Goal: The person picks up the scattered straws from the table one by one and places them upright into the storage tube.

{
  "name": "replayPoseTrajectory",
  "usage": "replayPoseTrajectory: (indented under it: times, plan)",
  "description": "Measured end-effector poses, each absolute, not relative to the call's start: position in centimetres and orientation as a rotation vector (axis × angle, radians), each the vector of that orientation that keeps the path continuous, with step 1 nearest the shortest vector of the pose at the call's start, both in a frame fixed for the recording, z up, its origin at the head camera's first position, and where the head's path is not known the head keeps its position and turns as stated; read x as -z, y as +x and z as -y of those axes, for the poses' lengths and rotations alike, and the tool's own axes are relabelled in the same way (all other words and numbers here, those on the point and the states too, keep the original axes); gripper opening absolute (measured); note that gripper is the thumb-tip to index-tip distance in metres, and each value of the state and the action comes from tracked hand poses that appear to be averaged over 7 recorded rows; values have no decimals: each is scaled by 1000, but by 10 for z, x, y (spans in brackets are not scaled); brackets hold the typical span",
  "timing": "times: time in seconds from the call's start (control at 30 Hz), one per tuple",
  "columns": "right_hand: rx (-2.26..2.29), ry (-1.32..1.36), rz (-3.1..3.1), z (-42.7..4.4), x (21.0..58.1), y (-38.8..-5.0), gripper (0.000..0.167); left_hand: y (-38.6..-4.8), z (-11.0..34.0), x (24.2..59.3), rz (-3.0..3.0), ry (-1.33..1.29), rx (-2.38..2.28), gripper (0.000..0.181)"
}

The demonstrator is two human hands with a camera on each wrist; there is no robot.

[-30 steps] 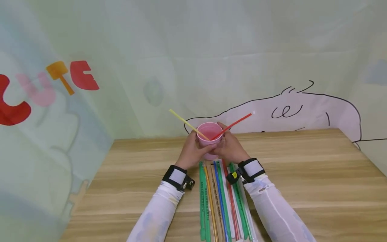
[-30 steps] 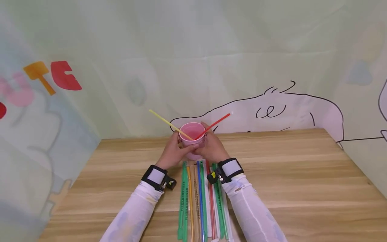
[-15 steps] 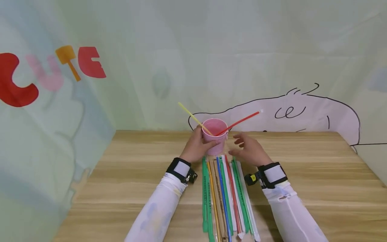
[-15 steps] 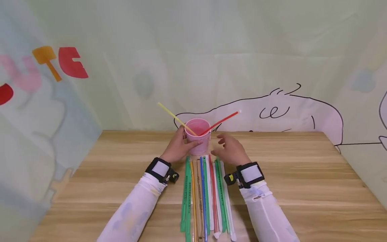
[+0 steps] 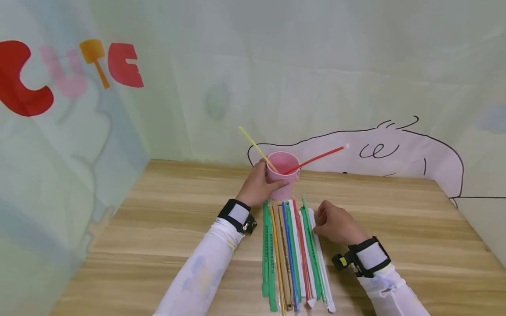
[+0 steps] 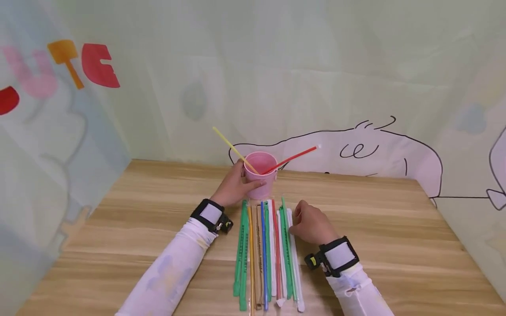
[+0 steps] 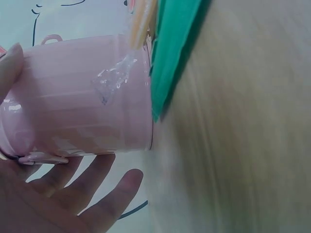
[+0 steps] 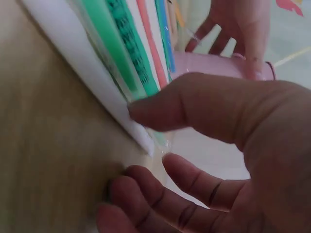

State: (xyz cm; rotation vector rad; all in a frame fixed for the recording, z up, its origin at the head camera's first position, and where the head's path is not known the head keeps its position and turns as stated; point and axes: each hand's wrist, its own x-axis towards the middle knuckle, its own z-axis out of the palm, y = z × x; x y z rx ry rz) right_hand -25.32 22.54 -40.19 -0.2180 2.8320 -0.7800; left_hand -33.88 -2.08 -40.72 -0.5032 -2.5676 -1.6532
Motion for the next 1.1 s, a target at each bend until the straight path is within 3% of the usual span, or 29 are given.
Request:
replayPoseTrajectory:
  times: [0.37,0.7,0.9,1.1]
  plan:
    - [770,-111,-2897,-209,405,-251,43,-339,23,405,2581,-493,1664,81]
    - [889,-100,-2840,-221,403,-254,51,-339,21,406,2565,-512,1668,81]
    - [1025,-243,-2986,-239,367,-249,46,-338,17,407,2576,-498,1679,82]
    - [1522,-499,-3157,-245,313,-239,26,-339,16,407,2586,-500,1667,82]
